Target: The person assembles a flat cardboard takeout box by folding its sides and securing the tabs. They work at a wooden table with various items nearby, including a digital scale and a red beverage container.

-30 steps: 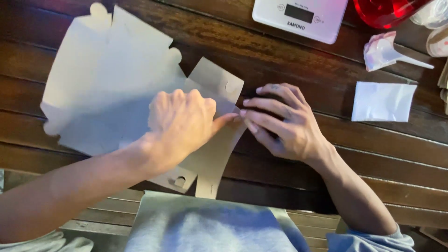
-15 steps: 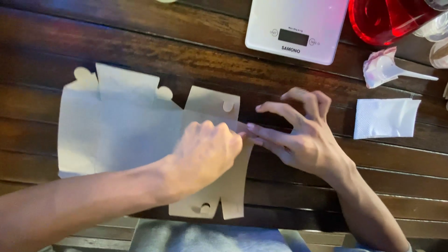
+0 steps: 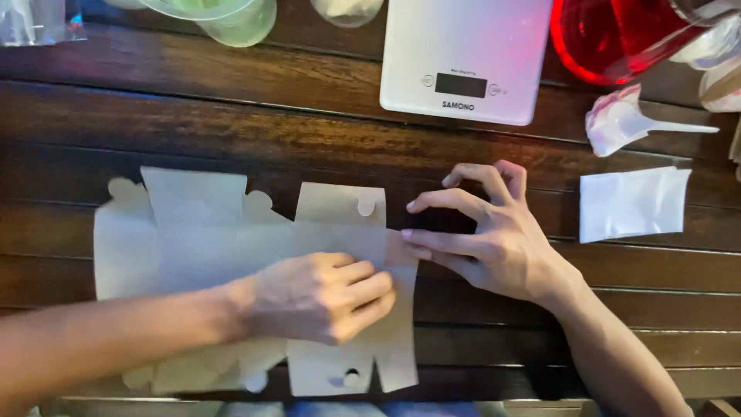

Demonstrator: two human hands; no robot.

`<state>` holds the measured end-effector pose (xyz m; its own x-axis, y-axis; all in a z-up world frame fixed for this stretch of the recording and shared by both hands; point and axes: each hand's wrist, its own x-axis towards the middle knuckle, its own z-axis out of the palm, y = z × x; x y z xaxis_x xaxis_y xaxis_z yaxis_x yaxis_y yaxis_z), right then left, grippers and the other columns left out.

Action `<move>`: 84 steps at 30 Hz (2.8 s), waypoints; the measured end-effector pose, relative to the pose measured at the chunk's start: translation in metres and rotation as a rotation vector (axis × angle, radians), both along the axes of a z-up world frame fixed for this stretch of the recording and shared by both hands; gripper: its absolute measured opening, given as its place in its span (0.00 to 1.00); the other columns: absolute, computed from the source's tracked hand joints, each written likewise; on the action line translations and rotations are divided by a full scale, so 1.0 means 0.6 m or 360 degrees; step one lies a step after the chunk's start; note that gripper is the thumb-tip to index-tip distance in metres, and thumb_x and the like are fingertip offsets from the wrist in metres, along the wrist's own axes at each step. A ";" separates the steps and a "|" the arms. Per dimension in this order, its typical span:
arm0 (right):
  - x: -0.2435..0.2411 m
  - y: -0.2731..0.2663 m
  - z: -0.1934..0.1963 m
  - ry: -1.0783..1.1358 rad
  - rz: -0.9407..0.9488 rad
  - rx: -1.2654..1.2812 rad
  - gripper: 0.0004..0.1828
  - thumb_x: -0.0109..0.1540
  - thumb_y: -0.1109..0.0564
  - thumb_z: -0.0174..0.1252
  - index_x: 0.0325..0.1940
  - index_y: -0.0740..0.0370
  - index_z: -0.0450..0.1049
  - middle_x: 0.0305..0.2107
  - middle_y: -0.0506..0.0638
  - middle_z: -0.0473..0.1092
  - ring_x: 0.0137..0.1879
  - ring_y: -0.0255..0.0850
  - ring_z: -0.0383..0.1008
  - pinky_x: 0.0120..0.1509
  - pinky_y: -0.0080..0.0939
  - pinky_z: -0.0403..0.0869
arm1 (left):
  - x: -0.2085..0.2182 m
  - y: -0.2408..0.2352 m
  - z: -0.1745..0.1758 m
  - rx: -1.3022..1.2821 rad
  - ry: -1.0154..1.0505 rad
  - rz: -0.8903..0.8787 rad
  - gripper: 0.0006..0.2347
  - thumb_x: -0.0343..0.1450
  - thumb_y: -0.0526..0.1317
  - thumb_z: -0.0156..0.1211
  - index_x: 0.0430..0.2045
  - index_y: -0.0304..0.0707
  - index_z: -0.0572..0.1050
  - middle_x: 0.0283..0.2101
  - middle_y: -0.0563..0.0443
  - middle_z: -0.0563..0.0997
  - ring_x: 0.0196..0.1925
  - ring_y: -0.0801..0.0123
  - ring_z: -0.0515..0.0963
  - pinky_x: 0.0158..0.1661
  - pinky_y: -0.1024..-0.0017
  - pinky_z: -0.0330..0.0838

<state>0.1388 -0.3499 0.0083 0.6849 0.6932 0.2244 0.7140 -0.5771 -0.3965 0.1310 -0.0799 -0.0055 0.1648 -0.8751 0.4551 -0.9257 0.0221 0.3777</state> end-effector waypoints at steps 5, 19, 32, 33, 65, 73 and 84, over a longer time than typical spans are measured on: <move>0.000 0.007 0.001 0.0006 -0.0065 0.0048 0.07 0.66 0.52 0.67 0.48 0.40 0.81 0.52 0.38 0.73 0.56 0.53 0.65 0.60 0.60 0.57 | -0.012 -0.005 0.008 -0.0028 -0.0245 0.0360 0.09 0.76 0.27 0.49 0.32 0.30 0.80 0.45 0.42 0.77 0.39 0.65 0.76 0.29 0.78 0.63; -0.013 0.009 0.002 -0.0244 0.0107 -0.0163 0.13 0.68 0.56 0.59 0.57 0.53 0.78 0.55 0.46 0.73 0.56 0.50 0.71 0.61 0.54 0.64 | -0.022 -0.006 0.013 0.0054 -0.0174 0.0400 0.11 0.77 0.28 0.49 0.47 0.20 0.79 0.52 0.33 0.80 0.60 0.52 0.79 0.66 0.61 0.72; -0.020 0.014 0.002 -0.0246 0.0151 -0.0201 0.13 0.69 0.51 0.55 0.55 0.54 0.78 0.53 0.46 0.72 0.53 0.48 0.72 0.60 0.53 0.66 | -0.041 -0.007 0.003 0.0112 0.0070 0.0406 0.13 0.79 0.41 0.51 0.40 0.26 0.79 0.53 0.34 0.78 0.63 0.48 0.77 0.69 0.55 0.65; -0.020 0.014 0.002 -0.0250 0.0148 -0.0203 0.13 0.69 0.51 0.55 0.55 0.54 0.78 0.53 0.46 0.72 0.53 0.48 0.72 0.60 0.53 0.66 | -0.042 -0.007 0.002 0.0110 0.0066 0.0403 0.13 0.79 0.41 0.51 0.40 0.26 0.79 0.53 0.34 0.78 0.63 0.48 0.77 0.69 0.55 0.65; -0.020 0.013 0.003 -0.0198 0.0175 0.0244 0.07 0.65 0.59 0.57 0.34 0.62 0.78 0.46 0.52 0.78 0.50 0.58 0.78 0.57 0.58 0.71 | -0.089 -0.031 -0.001 0.0077 0.0086 0.0584 0.16 0.78 0.40 0.55 0.53 0.23 0.78 0.60 0.32 0.77 0.66 0.47 0.75 0.68 0.53 0.65; -0.020 0.012 0.004 -0.0237 0.0233 0.0120 0.13 0.67 0.51 0.57 0.49 0.61 0.79 0.51 0.52 0.76 0.54 0.56 0.75 0.59 0.58 0.73 | -0.090 -0.028 -0.002 0.0047 0.0121 0.0569 0.12 0.78 0.38 0.54 0.48 0.27 0.80 0.59 0.31 0.77 0.66 0.46 0.75 0.69 0.52 0.64; -0.020 0.010 0.002 -0.0236 0.0214 0.0186 0.07 0.66 0.54 0.61 0.41 0.60 0.79 0.48 0.53 0.76 0.53 0.57 0.76 0.58 0.58 0.72 | -0.087 -0.030 0.002 0.0115 0.0134 0.0532 0.15 0.77 0.39 0.56 0.52 0.23 0.78 0.58 0.32 0.78 0.65 0.46 0.75 0.69 0.52 0.63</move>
